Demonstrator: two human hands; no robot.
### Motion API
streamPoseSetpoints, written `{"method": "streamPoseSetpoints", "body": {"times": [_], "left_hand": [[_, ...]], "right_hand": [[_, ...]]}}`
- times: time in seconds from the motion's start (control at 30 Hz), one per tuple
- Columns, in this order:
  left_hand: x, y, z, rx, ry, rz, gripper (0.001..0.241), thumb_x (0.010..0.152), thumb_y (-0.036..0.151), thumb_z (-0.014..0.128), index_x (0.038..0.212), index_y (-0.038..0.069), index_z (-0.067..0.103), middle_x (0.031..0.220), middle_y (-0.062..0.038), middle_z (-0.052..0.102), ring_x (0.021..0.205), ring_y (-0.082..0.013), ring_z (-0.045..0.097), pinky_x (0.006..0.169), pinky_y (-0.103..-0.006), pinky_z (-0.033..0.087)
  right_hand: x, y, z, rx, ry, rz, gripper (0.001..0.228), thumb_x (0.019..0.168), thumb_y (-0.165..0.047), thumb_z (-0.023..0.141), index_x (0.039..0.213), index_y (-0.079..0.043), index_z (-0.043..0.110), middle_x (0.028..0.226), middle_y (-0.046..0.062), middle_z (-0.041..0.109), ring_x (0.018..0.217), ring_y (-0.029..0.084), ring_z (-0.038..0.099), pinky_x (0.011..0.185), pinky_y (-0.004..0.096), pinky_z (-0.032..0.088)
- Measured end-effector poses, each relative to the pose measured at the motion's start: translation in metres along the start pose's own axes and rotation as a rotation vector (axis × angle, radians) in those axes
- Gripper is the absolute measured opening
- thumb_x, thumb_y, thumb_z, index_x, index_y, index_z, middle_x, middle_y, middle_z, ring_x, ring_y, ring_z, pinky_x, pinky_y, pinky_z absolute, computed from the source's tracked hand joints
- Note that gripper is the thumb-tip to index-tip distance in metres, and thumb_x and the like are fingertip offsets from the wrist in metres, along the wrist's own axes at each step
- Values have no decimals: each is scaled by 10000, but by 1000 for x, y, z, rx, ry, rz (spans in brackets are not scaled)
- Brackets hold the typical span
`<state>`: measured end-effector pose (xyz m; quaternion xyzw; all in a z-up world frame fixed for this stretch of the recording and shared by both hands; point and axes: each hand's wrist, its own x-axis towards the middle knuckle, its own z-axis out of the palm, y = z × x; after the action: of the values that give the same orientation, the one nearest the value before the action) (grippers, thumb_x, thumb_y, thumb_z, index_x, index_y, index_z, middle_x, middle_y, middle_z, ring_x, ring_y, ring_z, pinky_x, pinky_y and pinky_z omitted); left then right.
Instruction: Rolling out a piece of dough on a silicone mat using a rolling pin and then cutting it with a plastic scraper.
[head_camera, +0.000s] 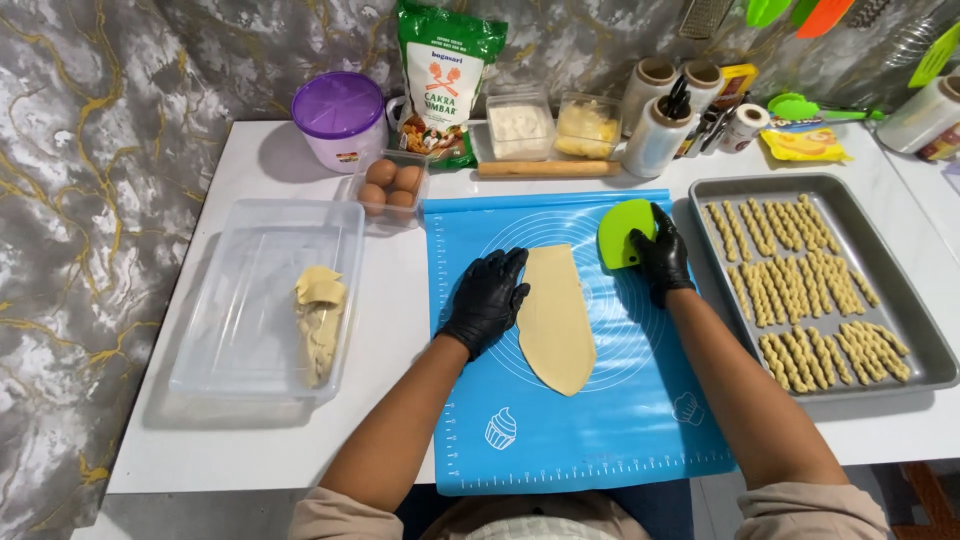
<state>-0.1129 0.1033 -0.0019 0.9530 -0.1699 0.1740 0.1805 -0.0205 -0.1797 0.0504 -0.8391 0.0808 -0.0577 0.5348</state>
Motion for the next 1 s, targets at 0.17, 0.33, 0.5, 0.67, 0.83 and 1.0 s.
{"method": "streamPoseSetpoints", "body": {"times": [0.17,0.33,0.5,0.67,0.83,1.0], "left_hand": [[-10,0,0,-70,-20,-13,551,1076,376,422,1573,143,380,1554,-148,488,1458,-354,410,1205,-527,255],[-12,1,-1,-92,-3,-4,562,1080,392,426,1576,129,392,1553,-176,486,1458,-360,410,1213,-524,238],[-12,-8,17,-72,23,1,626,1055,504,420,1594,194,356,1594,-129,439,1485,-331,376,1233,-512,209],[-14,-9,20,-41,23,3,619,1045,525,413,1598,253,360,1612,-93,426,1502,-308,352,1247,-500,197],[-12,-14,37,-11,62,-2,624,1026,580,396,1589,310,372,1616,-57,423,1509,-267,341,1253,-491,182],[-12,-14,40,23,61,-5,620,1032,591,403,1574,291,401,1618,-56,420,1513,-266,335,1253,-509,154]], "right_hand": [[-19,-39,2,-73,-46,-18,619,983,-162,654,1559,-133,430,1307,322,590,970,445,681,701,456,618],[-51,-57,42,-213,-136,-36,618,902,-277,740,1480,-212,532,1100,244,709,678,390,727,410,447,581],[-74,-52,71,-438,-246,-323,605,963,-272,615,1514,-84,450,1009,223,742,959,417,712,705,568,587],[-80,-53,80,-487,-251,-339,603,963,-270,600,1515,-83,447,1006,196,750,954,398,719,704,543,597],[-81,-49,81,-504,-311,-371,638,964,-252,584,1532,-36,386,1016,216,745,956,438,708,697,573,578],[-99,-46,91,-712,-306,-430,628,963,-206,562,1530,-3,382,977,177,749,921,379,731,703,493,624]]}}
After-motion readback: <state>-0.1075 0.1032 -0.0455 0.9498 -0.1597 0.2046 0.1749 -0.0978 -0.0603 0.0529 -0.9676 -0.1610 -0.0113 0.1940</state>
